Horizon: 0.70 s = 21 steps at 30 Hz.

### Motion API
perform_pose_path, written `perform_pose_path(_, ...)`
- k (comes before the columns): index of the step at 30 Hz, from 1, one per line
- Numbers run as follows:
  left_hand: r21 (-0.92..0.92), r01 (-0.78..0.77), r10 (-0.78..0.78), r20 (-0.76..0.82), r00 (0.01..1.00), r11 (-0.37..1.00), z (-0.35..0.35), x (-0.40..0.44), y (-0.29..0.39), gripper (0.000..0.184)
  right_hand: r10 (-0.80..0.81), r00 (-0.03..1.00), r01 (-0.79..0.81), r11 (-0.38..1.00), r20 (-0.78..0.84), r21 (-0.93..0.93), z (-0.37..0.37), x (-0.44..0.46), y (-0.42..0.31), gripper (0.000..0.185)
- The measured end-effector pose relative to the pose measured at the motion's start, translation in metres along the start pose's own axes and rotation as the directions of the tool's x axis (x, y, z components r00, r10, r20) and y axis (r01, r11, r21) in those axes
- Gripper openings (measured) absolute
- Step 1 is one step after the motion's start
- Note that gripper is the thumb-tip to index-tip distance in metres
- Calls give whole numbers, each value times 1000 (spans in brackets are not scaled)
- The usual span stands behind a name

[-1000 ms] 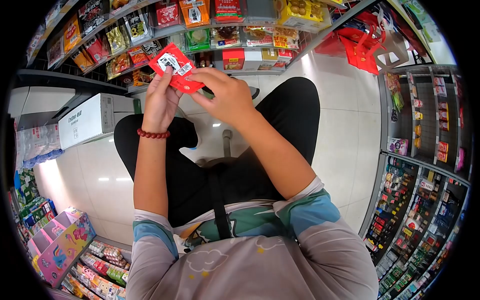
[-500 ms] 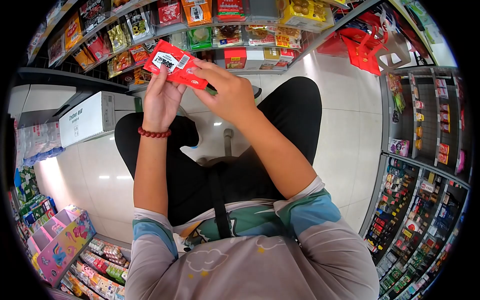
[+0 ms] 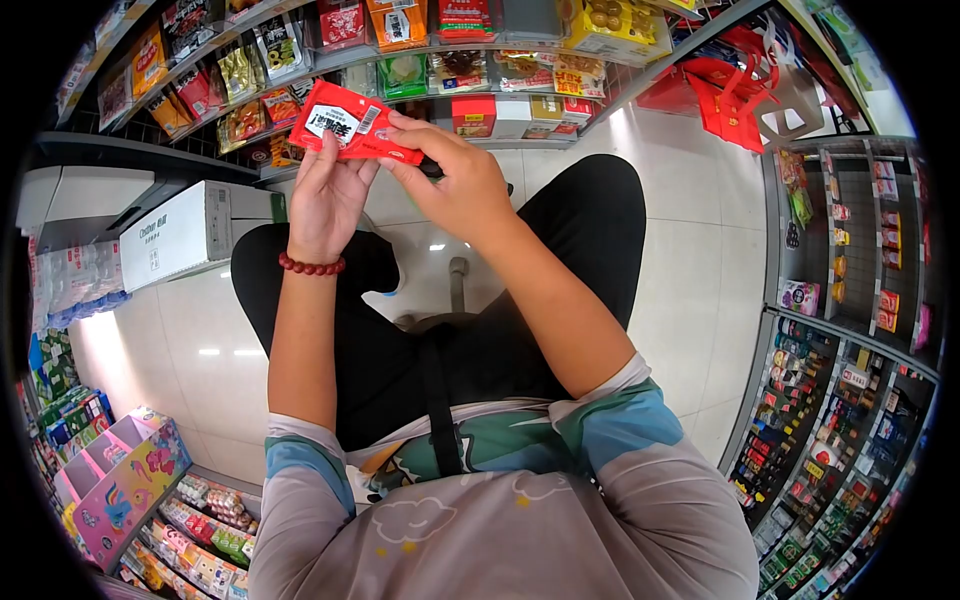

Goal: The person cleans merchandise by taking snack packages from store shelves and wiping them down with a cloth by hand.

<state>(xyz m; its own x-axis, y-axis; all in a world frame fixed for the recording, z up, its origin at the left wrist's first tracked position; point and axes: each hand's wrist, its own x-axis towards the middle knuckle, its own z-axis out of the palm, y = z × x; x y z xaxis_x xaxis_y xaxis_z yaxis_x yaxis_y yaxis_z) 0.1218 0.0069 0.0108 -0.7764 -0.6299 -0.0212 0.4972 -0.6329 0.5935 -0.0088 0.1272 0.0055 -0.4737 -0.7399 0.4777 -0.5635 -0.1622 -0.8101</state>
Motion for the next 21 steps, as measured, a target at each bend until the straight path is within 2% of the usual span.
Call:
perform_pose_path(6, 9, -11, 11, -4, 1000, 1000, -2, 0, 1, 38, -9, 1000, 9, 1000, 12, 5, -3, 1, -3, 33)
perform_pose_path(9, 30, -10, 10, -23, 1000, 1000, 2, 1, 3, 38, -36, 997, 41, 997, 62, -72, -6, 0, -6, 39)
perform_pose_path(11, 46, -8, 10, -42, 999, 999, 4, 2, 4, 38, 47, 979, -11, 984, 197, -179, -9, -2, -20, 51)
perform_pose_path(13, 144, 16, 6, -154, 988, 989, -1, 3, 5, 39, 7, 988, 21, 983, 154, -180, -9, -3, -17, 52)
perform_pose_path(15, 162, 34, -2, -192, 981, 986, -4, 4, 5, 38, -34, 993, 54, 982, 114, -180, -8, -5, -11, 53)
perform_pose_path(16, 182, 53, -10, -230, 973, 982, -5, 4, 6, 38, 249, 968, -250, 965, 19, 78, -7, -4, -7, 49)
perform_pose_path(17, 175, 70, -24, -257, 966, 982, -5, 4, 4, 38, 525, 851, -494, 798, 2, 346, -8, -2, -2, 45)
perform_pose_path(18, 175, 71, -24, -257, 966, 982, -5, 4, 3, 38, 526, 851, -494, 798, 2, 346, -12, 3, 3, 45)
perform_pose_path(19, 187, 115, -68, -241, 968, 976, -5, 3, 0, 39, 687, 724, -547, 630, -67, 552, -18, 9, 9, 39)
perform_pose_path(20, 199, 160, -114, -224, 968, 967, -5, 3, -2, 41, 825, 558, -524, 431, -87, 734, -25, 11, 13, 34)
perform_pose_path(21, 242, 191, -146, -190, 971, 951, -8, 4, -5, 42, 863, 504, -529, 277, 35, 802, -37, 17, 2, 34)
